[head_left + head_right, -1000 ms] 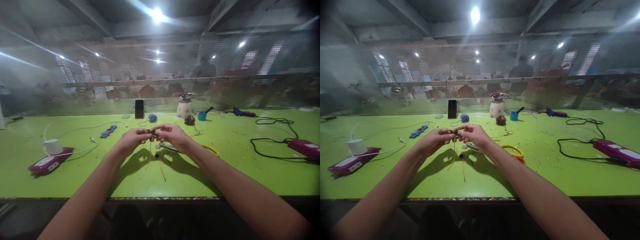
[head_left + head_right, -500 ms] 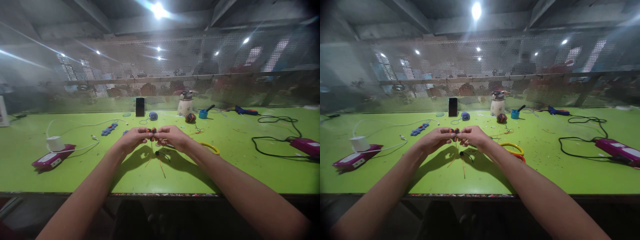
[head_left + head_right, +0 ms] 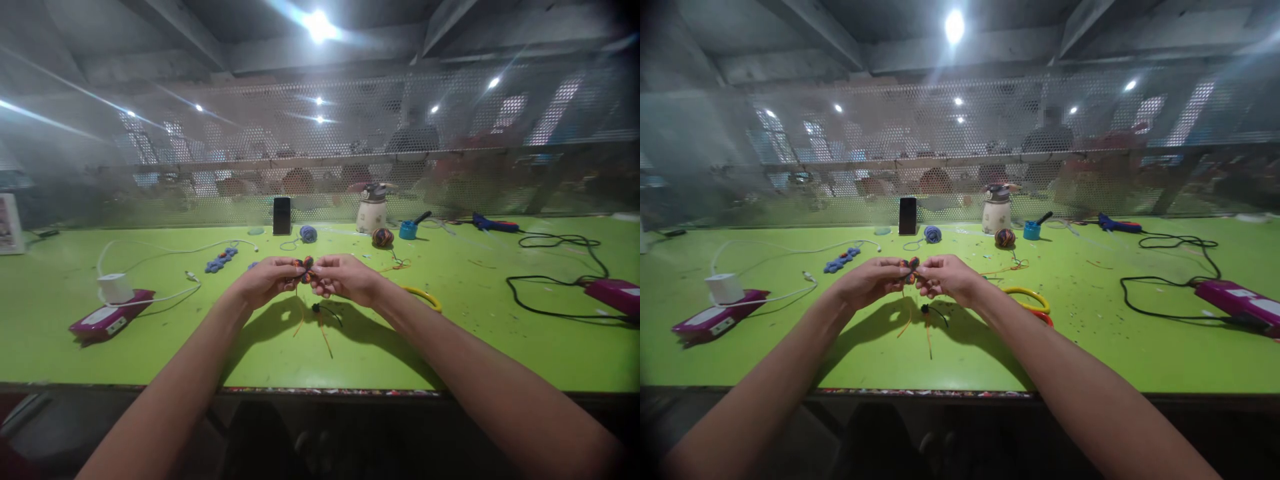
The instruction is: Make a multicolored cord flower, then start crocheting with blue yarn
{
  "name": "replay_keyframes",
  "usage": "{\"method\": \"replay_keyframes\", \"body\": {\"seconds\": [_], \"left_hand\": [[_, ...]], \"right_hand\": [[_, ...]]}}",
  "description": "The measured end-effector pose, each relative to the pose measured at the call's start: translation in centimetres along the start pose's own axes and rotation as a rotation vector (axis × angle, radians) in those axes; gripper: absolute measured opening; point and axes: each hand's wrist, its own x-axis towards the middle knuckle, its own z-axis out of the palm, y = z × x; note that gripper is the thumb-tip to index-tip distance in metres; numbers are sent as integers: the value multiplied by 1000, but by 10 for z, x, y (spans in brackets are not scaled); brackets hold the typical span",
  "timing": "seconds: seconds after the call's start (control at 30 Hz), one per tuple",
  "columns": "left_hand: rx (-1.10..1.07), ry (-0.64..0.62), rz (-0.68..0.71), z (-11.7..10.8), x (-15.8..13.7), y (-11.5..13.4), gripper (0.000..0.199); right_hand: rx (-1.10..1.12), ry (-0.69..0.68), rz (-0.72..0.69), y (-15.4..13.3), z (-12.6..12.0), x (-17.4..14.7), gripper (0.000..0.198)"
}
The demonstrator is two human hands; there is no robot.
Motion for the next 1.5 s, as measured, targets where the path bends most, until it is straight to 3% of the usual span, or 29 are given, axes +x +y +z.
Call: {"method": "replay_keyframes", "body": {"seconds": [0.33, 0.87, 1.2, 1.5], "left_hand": [[28, -8, 40, 4, 0, 1, 16], [-34, -69, -25, 2, -2, -2, 20], [17, -29, -7, 4, -1, -2, 17], [123, 81, 117, 11, -2, 1, 12]], "right_hand": [[16, -21, 25, -1, -3, 0, 17], [-61, 20, 10, -2, 2, 1, 6], [-81, 11, 20, 0, 0, 2, 7], [-90, 27, -17, -1, 0, 2, 7]]}}
